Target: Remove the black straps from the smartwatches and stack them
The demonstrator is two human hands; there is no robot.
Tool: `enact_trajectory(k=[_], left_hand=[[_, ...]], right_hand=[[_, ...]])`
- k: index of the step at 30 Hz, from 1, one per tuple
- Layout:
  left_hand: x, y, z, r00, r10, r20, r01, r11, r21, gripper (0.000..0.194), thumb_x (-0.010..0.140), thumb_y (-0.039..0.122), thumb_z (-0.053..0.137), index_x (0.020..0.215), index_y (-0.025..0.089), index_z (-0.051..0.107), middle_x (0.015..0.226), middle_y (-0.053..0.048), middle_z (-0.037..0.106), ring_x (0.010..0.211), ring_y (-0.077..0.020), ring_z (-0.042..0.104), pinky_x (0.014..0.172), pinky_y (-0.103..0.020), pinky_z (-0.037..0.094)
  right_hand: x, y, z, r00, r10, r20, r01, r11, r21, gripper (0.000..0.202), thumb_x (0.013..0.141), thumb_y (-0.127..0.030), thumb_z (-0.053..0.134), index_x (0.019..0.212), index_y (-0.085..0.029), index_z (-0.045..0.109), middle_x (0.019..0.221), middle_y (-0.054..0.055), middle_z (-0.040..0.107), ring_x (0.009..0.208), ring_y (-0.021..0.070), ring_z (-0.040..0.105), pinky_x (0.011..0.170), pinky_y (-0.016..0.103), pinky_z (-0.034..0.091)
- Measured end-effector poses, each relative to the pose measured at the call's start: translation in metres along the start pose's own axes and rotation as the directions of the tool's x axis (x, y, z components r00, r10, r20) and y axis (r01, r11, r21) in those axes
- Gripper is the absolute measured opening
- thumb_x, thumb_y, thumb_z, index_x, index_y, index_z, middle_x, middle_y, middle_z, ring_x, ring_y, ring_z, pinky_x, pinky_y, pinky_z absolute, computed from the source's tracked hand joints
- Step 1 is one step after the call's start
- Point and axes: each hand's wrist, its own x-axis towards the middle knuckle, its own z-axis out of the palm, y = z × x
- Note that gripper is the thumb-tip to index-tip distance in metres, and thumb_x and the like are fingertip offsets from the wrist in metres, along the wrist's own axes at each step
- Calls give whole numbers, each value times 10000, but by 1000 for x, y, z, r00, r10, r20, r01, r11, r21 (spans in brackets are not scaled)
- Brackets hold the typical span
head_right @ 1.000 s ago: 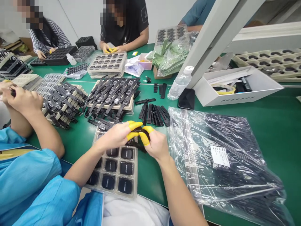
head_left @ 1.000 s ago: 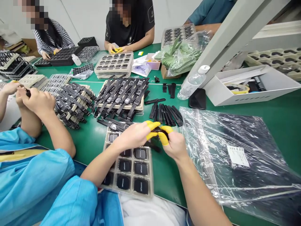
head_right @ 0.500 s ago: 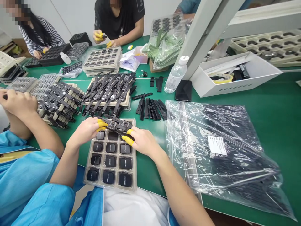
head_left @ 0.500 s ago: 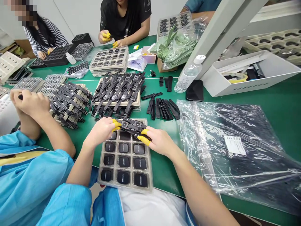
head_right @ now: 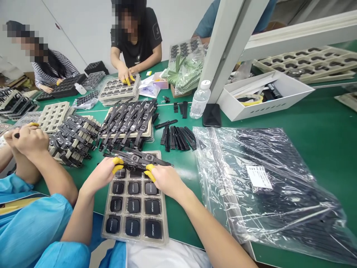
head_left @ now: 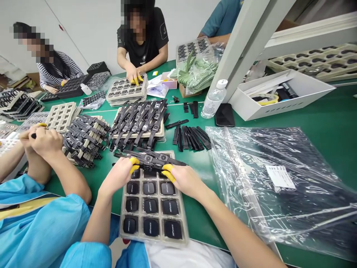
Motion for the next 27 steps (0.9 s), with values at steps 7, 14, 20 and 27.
enact_trajectory(k=[7,14,20,27], left_hand=[[0,-6,8,990,-33,134,35,999,-11,370,957,44,476,1140,258,715,1099,-60,662,1002,-225,637,885,-353,493],[14,-18,30,997,-20,68,25,997,-71,122,1018,173,523,969,216,627,1039,-48,632,949,-220,608,876,-364,485],[12,-18,48,998,8,-61,-7,1000,5,120,1039,206,499,1028,202,619,1065,-85,641,1012,-255,605,927,-419,475],[0,-6,52,946,-81,-314,119,987,107,132,1014,303,560,1002,183,612,1189,-180,637,1152,-343,562,1011,-524,479]], right_hand=[[1,-9,-1,991,35,126,-30,999,-36,209,1070,-322,539,1046,-191,699,867,46,772,745,199,715,574,317,346],[4,-16,-7,969,133,207,-107,985,-132,211,1054,-324,554,1052,-192,719,948,59,719,681,179,663,542,326,310],[3,-16,-14,947,157,281,-114,980,-162,250,1063,-341,526,1131,-193,717,998,70,710,674,176,645,539,328,270],[0,-10,-13,971,119,209,-103,991,-87,274,1052,-387,538,1017,-196,732,952,62,676,680,176,620,546,326,313]])
